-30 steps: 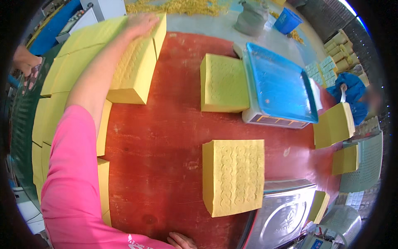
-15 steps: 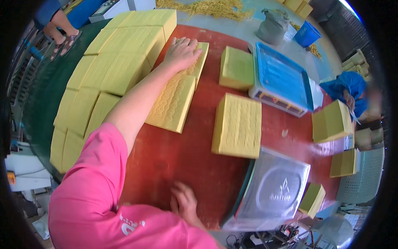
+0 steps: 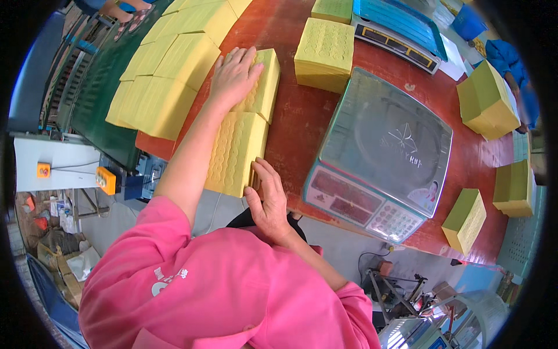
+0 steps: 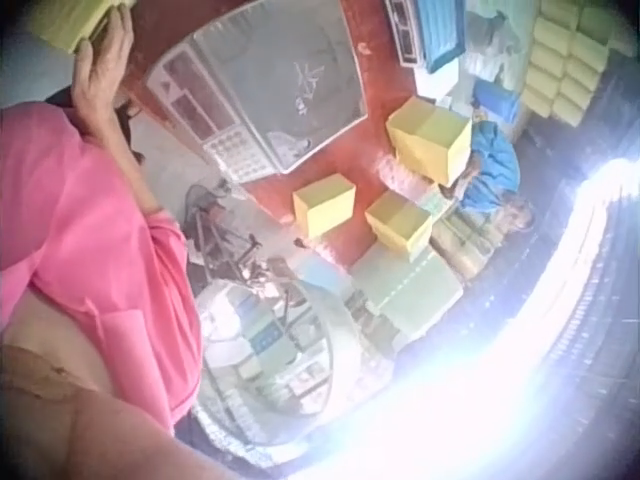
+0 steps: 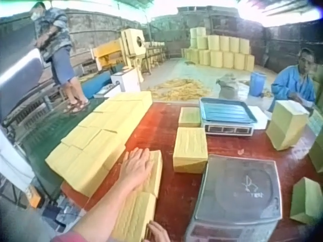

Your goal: Weighing and sorting stacks of yellow paper using a digital scale.

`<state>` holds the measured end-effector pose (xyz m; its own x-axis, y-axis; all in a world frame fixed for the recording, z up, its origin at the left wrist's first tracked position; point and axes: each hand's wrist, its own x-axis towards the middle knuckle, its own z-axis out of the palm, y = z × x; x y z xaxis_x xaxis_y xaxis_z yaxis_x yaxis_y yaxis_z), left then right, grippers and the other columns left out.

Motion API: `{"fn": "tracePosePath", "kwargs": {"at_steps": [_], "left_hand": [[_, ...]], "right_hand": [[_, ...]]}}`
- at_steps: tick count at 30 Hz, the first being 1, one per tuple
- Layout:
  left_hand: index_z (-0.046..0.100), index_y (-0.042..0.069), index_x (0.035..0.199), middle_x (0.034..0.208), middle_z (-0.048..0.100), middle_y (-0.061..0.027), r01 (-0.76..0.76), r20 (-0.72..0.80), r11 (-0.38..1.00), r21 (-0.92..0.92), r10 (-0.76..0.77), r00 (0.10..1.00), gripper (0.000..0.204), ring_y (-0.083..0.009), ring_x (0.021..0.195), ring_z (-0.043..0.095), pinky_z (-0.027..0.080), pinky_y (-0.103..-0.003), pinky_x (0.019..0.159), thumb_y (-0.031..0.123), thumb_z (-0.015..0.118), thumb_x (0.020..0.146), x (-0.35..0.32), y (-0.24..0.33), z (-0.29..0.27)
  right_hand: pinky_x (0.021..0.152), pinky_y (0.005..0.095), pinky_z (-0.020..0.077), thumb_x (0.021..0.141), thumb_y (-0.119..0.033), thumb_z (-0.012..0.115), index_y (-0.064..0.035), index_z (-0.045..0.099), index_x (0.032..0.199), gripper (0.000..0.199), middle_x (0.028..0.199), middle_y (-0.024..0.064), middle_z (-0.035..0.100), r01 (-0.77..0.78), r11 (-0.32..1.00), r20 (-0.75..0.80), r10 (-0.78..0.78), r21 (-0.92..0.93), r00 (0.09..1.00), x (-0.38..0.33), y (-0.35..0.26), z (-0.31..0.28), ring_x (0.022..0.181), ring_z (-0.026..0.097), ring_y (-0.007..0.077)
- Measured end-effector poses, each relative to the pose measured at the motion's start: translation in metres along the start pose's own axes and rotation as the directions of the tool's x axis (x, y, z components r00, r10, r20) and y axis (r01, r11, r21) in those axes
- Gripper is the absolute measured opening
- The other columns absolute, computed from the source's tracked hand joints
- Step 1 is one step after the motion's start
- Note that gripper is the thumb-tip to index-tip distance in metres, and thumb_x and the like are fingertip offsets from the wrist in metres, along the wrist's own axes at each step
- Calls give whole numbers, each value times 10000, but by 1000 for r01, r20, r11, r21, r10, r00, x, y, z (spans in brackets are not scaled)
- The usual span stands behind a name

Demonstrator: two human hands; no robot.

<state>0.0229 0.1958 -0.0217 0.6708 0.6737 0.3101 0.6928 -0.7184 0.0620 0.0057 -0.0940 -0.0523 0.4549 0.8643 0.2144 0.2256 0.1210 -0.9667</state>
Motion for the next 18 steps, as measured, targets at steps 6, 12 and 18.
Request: {"fn": "tracePosePath", "kwargs": {"at_steps": [6,12,18], "left_hand": [[407,39,1439,1471,412,-215,2,-243,985,-174,-45,969,631,-387,1403,326,241,-580,1128,462,469,975,-58,14,-68],[431,14,1407,1467,378,-246,79,-46,982,-174,-88,995,583,-453,1319,387,312,-560,1079,326,579,937,-178,36,-84],[452,11,1398,1478,373,-234,-7,34,989,-147,12,999,543,-425,1329,381,340,-497,1086,271,569,937,-211,47,-88]], "right_hand": [[1002,372,443,928,-102,573,11,492,1322,418,1348,195,520,-94,991,-6,95,96,995,-53,17,-20,1224,531,303],[982,379,456,982,-82,474,23,533,1249,293,1264,166,579,-714,465,360,639,523,680,-88,33,-11,1169,574,257],[1109,447,336,1003,-261,430,26,430,1357,456,1410,171,475,-458,-39,407,530,888,744,-93,60,18,1299,457,308]]}}
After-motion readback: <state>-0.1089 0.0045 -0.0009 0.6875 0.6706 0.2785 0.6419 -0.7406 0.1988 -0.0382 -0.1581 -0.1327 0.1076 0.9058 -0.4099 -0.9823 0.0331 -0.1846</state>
